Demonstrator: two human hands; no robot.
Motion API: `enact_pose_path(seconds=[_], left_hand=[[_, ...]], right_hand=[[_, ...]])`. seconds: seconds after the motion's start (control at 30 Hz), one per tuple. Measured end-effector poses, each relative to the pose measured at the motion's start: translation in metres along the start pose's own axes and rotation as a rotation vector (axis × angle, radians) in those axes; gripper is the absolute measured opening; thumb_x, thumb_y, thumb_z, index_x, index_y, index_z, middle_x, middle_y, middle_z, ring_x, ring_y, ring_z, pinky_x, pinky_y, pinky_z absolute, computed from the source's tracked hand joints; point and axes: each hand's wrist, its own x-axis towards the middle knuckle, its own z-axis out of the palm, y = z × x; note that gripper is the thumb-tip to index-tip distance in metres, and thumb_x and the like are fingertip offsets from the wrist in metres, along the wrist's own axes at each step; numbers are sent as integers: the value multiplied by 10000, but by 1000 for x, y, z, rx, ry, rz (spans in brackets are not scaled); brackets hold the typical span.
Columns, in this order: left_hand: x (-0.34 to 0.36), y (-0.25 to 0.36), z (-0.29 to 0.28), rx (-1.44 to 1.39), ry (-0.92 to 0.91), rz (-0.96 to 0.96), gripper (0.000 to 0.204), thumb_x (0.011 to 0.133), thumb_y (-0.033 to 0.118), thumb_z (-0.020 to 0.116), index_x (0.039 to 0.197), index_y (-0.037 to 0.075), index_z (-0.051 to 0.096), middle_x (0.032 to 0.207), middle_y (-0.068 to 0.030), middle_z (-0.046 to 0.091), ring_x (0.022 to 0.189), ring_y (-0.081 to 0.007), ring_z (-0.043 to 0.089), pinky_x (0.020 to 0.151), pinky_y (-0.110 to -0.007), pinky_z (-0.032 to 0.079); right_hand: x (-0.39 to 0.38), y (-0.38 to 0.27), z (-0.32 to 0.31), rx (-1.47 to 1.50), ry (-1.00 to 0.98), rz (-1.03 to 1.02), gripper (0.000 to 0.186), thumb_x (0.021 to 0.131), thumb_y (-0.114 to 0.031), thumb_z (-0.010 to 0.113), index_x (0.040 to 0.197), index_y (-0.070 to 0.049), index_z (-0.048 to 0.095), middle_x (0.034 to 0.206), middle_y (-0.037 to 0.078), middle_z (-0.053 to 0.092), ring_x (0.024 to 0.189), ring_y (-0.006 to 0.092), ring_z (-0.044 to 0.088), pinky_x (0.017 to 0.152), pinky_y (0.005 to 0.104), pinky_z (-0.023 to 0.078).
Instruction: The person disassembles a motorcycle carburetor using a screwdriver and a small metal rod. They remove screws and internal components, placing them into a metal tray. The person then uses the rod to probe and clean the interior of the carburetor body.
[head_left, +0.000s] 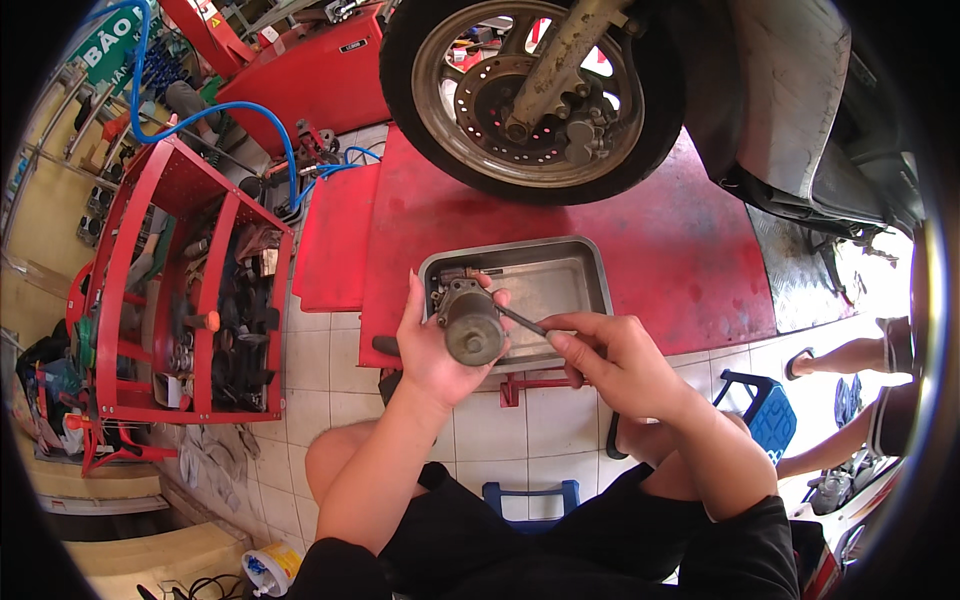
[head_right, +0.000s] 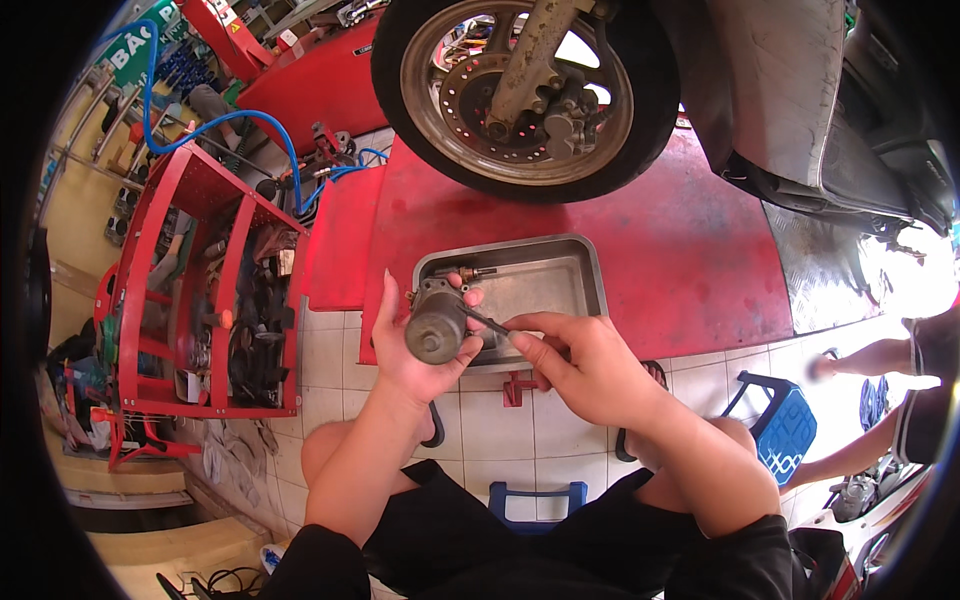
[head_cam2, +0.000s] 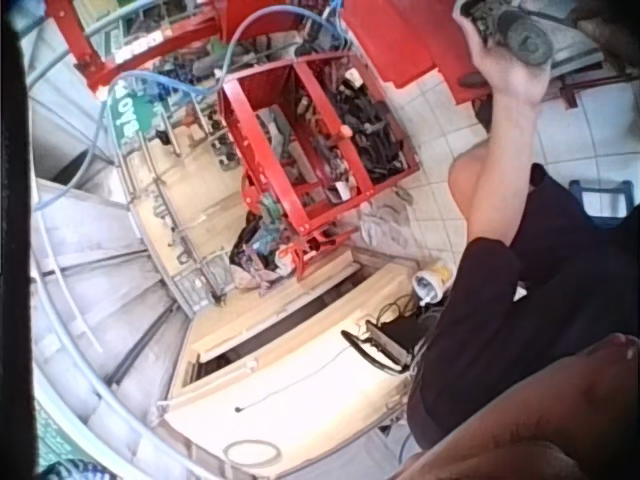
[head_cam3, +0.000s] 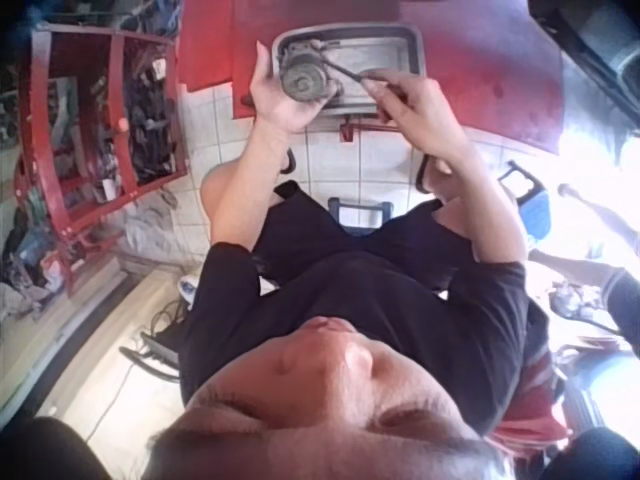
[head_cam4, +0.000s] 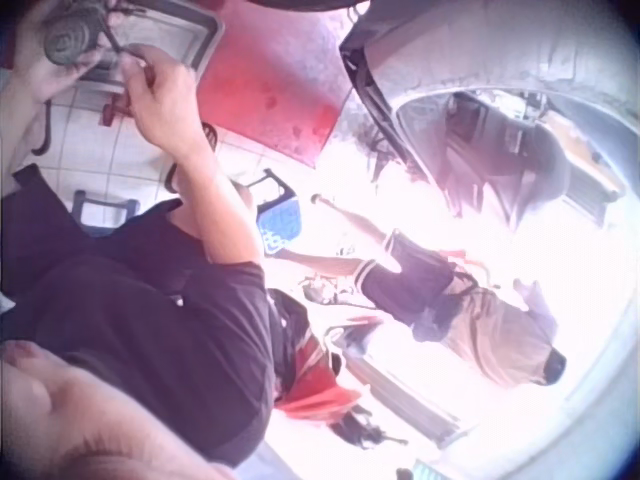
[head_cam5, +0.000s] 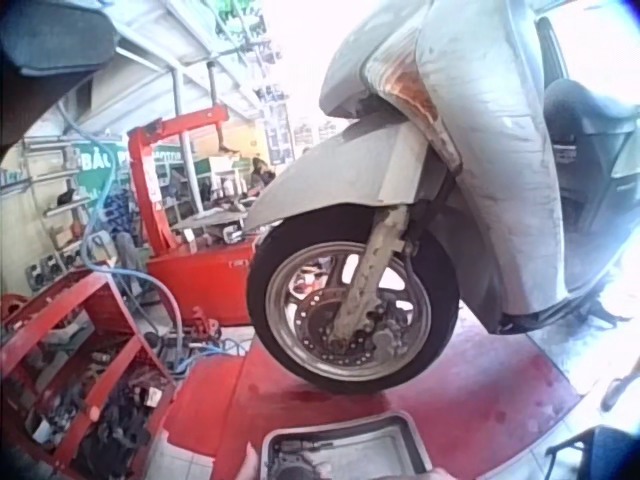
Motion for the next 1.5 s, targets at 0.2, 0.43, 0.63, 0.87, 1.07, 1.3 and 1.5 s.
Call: enact_pose_path(seconds=[0.2,0.43,0.63,0.87,1.07,1.3,1.5], left_hand=[[1,-4,4,356,209,32,539,1024,548,440,1303,104,566,1270,-81,634,1098,-224,636,770,-446,551],[0,-20,6,644,452,41,502,1000,518,541,1273,99,571,1158,-69,665,1047,-217,651,773,-436,563],[-2,-16,0,644,429,39,454,1005,495,550,1225,98,573,1129,-58,657,1008,-210,661,763,-441,577],[7,-21,-1,678,419,63,418,986,466,595,1235,132,571,1160,-48,647,1039,-214,653,766,-450,589],[3,-9,-32,788,373,95,463,988,499,566,1295,153,552,1184,-82,664,1038,-207,678,748,-388,593],[4,-26,-25,933,486,197,579,978,579,535,1374,160,494,1211,-33,619,985,-179,642,685,-339,513],[2,-15,-29,870,529,173,589,966,610,531,1349,163,499,1209,-38,628,1019,-180,623,718,-343,484]], right_hand=[[5,24,-5,-101,228,-411,294,952,-91,603,1229,-15,664,746,113,659,620,206,601,602,334,486],[-5,22,2,-783,283,-444,248,890,-151,681,1131,-109,724,739,76,650,584,318,613,516,412,486],[1,25,10,-884,286,-397,195,897,-183,676,1070,-110,732,714,73,636,583,318,619,505,421,480],[-7,29,-2,-859,257,-317,245,890,-168,651,1124,-139,718,775,77,679,656,318,674,548,434,525],[9,27,4,-727,20,-129,195,901,-182,616,1032,-79,718,809,191,692,787,373,694,695,491,551],[9,48,3,-395,17,-191,179,884,-194,636,904,-40,725,787,211,671,782,411,666,726,483,534],[4,25,22,-823,98,-145,203,767,-236,735,922,-104,732,829,130,719,817,306,730,662,431,574]])
